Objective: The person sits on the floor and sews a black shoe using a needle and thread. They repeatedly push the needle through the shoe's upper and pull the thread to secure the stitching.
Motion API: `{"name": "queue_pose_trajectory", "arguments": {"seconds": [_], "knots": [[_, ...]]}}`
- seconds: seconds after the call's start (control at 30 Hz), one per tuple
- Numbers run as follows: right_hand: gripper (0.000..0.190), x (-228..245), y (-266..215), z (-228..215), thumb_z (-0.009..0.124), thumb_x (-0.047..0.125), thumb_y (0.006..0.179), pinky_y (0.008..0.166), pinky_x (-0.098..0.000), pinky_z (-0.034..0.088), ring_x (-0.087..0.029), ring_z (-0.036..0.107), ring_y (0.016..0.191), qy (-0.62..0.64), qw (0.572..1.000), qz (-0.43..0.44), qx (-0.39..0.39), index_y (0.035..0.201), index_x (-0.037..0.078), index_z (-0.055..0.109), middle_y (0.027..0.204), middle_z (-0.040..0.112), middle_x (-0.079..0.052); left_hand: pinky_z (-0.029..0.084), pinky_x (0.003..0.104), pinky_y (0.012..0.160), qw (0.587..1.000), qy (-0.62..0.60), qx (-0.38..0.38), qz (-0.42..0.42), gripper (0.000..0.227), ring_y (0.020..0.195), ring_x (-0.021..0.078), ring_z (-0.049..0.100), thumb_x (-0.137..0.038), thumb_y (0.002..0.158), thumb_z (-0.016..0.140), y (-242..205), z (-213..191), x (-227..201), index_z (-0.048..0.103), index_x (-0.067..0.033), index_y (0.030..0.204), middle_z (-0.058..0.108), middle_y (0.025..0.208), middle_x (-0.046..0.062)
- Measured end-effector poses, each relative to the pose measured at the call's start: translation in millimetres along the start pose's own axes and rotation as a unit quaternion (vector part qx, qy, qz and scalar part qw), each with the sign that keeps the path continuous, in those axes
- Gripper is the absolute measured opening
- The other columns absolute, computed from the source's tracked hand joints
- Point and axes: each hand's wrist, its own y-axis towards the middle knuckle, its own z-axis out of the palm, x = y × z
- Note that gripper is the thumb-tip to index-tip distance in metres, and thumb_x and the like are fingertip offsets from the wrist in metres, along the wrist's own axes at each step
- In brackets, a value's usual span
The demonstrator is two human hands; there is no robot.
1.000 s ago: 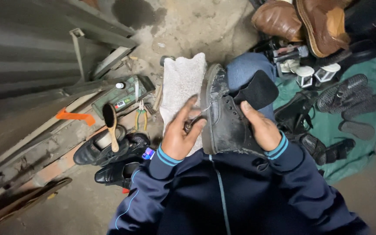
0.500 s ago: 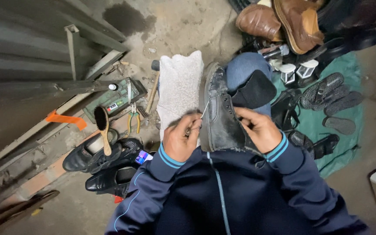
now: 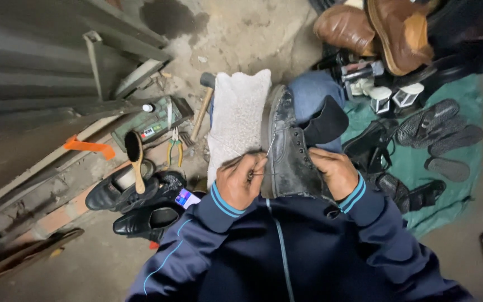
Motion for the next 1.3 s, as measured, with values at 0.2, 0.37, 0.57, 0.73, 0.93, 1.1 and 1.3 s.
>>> {"name": "queue_pose_trajectory", "arguments": {"seconds": [0.2, 0.37, 0.57, 0.73, 0.93, 1.1, 1.3], "knots": [[0.021, 34, 33, -8, 0.059, 0.005, 0.101, 0.092, -0.0343, 0.056, -0.027, 0.070, 0.098, 0.101, 0.993, 0.044, 0.052, 0.114, -0.002, 0.074, 0.100, 0.074, -0.012, 0.057, 0.029, 0.052, 0.999, 0.018, 0.029, -0.003, 0.015, 0.039, 0.0230, 0.058, -0.007, 0.100, 0.057, 32, 5, 2, 0.064, -0.0106, 0.087, 0.051, 0.045, 0.006], [0.018, 52, 66, -23, 0.065, 0.019, 0.095, 0.073, -0.0407, 0.060, -0.034, 0.073, 0.087, -0.042, 0.989, 0.003, 0.140, 0.103, 0.009, 0.077, 0.091, 0.078, -0.009, 0.055, 0.036, 0.047, 0.997, -0.002, 0.046, -0.063, 0.015, 0.045, 0.0337, 0.064, -0.007, 0.095, 0.065, 37, 3, 9, 0.061, -0.0098, 0.082, 0.060, 0.051, 0.013], [0.028, -8, 28, -16, 0.059, 0.022, 0.100, 0.087, -0.0407, 0.060, -0.026, 0.074, 0.093, 0.109, 0.958, 0.246, 0.099, 0.114, 0.005, 0.077, 0.097, 0.080, -0.010, 0.057, 0.050, 0.064, 0.993, 0.051, 0.051, -0.098, 0.016, 0.079, 0.0454, 0.071, -0.004, 0.090, 0.073, 60, -36, 8, 0.069, -0.0023, 0.106, 0.071, 0.097, 0.023], [0.039, 3, 39, -5, 0.059, 0.025, 0.103, 0.097, -0.0502, 0.055, -0.034, 0.071, 0.108, 0.179, 0.955, 0.229, 0.052, 0.125, -0.005, 0.071, 0.113, 0.076, -0.021, 0.059, 0.046, 0.065, 0.990, 0.049, 0.097, -0.087, 0.020, 0.074, 0.0394, 0.071, -0.004, 0.098, 0.064, 76, -50, -16, 0.072, -0.0033, 0.117, 0.072, 0.100, 0.018], [0.030, 42, 73, 10, 0.074, 0.019, 0.093, 0.085, -0.0443, 0.061, -0.032, 0.075, 0.103, 0.207, 0.957, 0.199, 0.042, 0.114, -0.002, 0.076, 0.101, 0.079, -0.021, 0.058, 0.042, 0.057, 0.978, 0.062, 0.185, -0.067, 0.024, 0.071, 0.0372, 0.073, -0.015, 0.098, 0.065, 60, -38, -9, 0.076, -0.0148, 0.119, 0.074, 0.089, 0.009], [0.026, 49, 82, 5, 0.071, 0.022, 0.096, 0.073, -0.0418, 0.061, -0.028, 0.076, 0.094, 0.157, 0.963, 0.217, 0.032, 0.107, -0.001, 0.078, 0.088, 0.079, -0.019, 0.057, 0.043, 0.058, 0.973, 0.096, 0.198, -0.071, 0.029, 0.068, 0.0368, 0.071, -0.013, 0.100, 0.058, 52, -35, -4, 0.075, -0.0180, 0.124, 0.071, 0.083, 0.009], [0.020, 47, 80, 10, 0.070, 0.016, 0.095, 0.072, -0.0423, 0.061, -0.024, 0.075, 0.091, 0.173, 0.957, 0.231, 0.022, 0.102, -0.001, 0.079, 0.085, 0.079, -0.017, 0.057, 0.042, 0.058, 0.972, 0.128, 0.188, -0.054, 0.029, 0.067, 0.0355, 0.069, -0.014, 0.101, 0.059, 44, -32, 0, 0.076, -0.0209, 0.123, 0.068, 0.083, 0.006]]}}
